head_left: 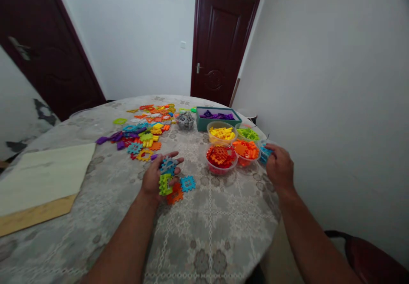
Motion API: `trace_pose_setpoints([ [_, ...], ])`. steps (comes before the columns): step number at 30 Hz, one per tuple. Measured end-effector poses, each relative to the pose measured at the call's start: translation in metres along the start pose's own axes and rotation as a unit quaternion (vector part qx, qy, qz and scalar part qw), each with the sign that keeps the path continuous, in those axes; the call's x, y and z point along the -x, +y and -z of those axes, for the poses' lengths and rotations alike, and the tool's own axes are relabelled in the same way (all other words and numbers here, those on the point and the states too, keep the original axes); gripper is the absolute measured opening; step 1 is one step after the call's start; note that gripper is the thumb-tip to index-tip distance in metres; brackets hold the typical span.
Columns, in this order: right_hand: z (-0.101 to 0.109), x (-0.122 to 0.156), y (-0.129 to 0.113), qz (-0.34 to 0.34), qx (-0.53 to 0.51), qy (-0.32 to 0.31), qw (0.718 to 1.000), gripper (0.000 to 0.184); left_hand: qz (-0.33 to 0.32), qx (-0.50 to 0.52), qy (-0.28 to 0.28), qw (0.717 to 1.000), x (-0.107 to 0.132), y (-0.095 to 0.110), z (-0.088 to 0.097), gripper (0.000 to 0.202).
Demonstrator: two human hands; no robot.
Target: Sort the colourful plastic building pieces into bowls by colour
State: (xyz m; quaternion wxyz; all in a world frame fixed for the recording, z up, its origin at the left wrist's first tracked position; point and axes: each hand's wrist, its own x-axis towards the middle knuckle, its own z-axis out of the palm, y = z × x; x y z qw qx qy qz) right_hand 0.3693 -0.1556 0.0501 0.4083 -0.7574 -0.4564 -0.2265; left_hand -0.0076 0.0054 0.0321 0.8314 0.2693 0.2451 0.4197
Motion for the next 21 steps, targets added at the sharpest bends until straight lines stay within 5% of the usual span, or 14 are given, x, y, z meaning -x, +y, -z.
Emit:
trace_pose_setpoints([
  [4,-0.004,0.017,-0.067,0.042,-0.132,-0.08,0.987,0.03,0.013,0.012,-0.01,1.0,0.002,-0.003,0.0,0.034],
  [12,-0.031,0.034,-0.194,0.181,-0.272,-0.289,0.9,0.032,0.026,0.014,-0.069,0.997,0.004,-0.007,0.004,0.038],
  [17,-0.067,0.042,-0.222,0.202,-0.278,-0.355,0.869,0.039,0.027,-0.004,-0.066,0.997,0.001,-0.017,0.006,0.029],
  [21,-0.085,0.053,-0.221,0.19,-0.266,-0.347,0.879,0.04,0.05,-0.018,-0.052,0.997,-0.001,-0.019,0.005,0.033],
])
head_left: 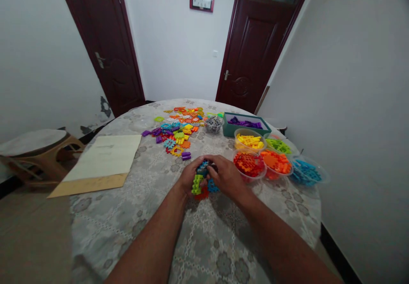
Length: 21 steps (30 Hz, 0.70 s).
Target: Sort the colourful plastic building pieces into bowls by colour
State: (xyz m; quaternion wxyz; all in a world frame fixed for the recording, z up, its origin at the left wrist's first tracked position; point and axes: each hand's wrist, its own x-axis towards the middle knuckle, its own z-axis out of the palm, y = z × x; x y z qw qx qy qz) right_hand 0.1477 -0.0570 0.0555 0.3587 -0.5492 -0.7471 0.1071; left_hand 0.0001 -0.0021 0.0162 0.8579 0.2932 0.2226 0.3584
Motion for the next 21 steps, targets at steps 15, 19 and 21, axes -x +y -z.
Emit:
trace_pose_setpoints([
  [15,0.06,0.01,-0.008,-0.083,-0.055,-0.025,0.995,0.014,-0.041,0.071,0.036,0.996,0.002,0.019,0.003,0.032],
  [19,0.07,-0.015,0.008,-0.064,-0.014,-0.156,0.986,0.02,-0.075,0.094,0.101,0.988,0.003,0.023,0.002,0.03],
  [21,0.075,-0.041,0.02,-0.056,0.022,-0.181,0.982,0.021,-0.079,0.104,0.122,0.984,0.004,0.023,0.001,0.029],
])
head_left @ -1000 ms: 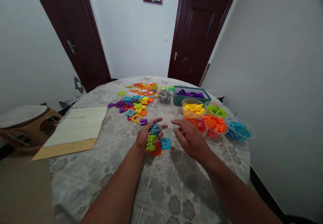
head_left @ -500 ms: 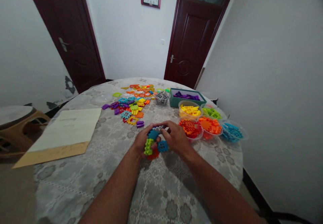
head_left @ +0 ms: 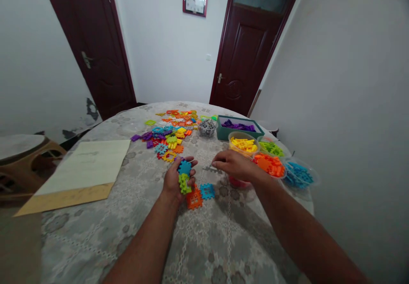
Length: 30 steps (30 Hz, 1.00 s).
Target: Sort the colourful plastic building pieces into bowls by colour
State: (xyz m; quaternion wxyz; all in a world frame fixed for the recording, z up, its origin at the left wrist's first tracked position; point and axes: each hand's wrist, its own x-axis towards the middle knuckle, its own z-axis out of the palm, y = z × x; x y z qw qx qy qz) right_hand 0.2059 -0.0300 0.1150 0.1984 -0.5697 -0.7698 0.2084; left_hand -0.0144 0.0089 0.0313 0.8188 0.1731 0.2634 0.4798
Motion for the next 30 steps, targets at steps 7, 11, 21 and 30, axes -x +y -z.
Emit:
trace_pose_setpoints([
  [7,0.046,-0.114,0.031,-0.124,0.108,0.182,0.969,0.027,0.008,0.011,0.028,1.0,0.003,0.001,-0.001,0.027],
  [11,0.05,-0.146,0.041,-0.157,0.111,0.213,0.958,0.035,0.004,0.014,0.04,0.999,0.003,0.002,0.001,0.03],
  [21,-0.002,-0.071,-0.023,-0.006,0.086,0.084,0.993,0.026,-0.014,0.037,0.048,0.998,-0.004,-0.004,0.005,0.034],
  [30,-0.098,0.02,-0.066,0.064,-0.05,0.082,0.993,0.026,-0.081,0.048,0.117,0.989,-0.011,-0.009,0.008,0.033],
])
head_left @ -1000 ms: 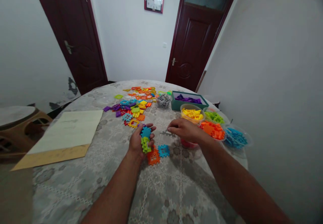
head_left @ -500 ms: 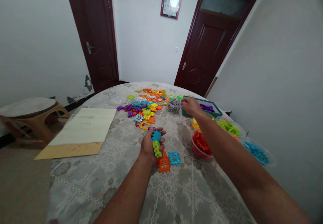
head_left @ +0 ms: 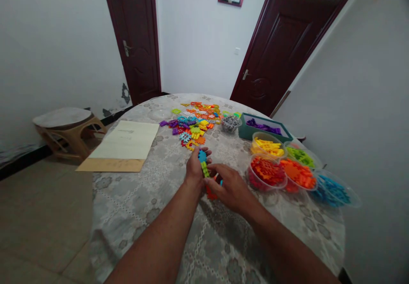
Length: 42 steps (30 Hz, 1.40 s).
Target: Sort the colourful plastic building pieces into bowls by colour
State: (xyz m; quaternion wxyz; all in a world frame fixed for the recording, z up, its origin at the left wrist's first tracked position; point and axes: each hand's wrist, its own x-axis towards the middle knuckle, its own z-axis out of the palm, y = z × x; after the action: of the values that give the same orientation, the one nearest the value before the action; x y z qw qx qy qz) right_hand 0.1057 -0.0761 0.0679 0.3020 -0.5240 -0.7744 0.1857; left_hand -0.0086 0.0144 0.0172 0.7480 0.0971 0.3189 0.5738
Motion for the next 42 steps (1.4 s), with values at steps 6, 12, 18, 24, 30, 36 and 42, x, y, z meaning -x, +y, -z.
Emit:
trace_pose_setpoints([
  [6,-0.018,-0.002,0.026,-0.031,-0.023,0.093,0.995,0.023,-0.068,0.0,0.054,0.996,0.0,-0.011,-0.007,0.029],
  [12,-0.017,-0.001,0.044,-0.175,-0.202,0.145,0.953,0.027,-0.025,-0.007,0.047,0.999,-0.001,-0.01,-0.008,0.033],
  [18,-0.015,-0.006,0.04,-0.208,-0.347,0.225,0.886,0.037,-0.027,-0.115,-0.076,0.99,0.006,-0.009,-0.003,0.046],
  [24,-0.017,-0.011,0.044,-0.206,-0.447,0.252,0.833,0.038,-0.044,-0.157,-0.159,0.974,0.01,-0.014,-0.004,0.046],
  [30,-0.023,-0.01,0.046,-0.189,-0.502,0.252,0.806,0.04,-0.043,-0.122,-0.149,0.98,0.012,-0.01,-0.007,0.046],
  [36,-0.023,-0.011,0.043,-0.19,-0.499,0.278,0.798,0.039,-0.041,-0.107,-0.136,0.984,0.014,-0.007,-0.007,0.05],
  [42,-0.021,-0.014,0.041,-0.187,-0.458,0.298,0.816,0.033,-0.036,-0.121,-0.148,0.981,0.014,-0.007,-0.006,0.049],
])
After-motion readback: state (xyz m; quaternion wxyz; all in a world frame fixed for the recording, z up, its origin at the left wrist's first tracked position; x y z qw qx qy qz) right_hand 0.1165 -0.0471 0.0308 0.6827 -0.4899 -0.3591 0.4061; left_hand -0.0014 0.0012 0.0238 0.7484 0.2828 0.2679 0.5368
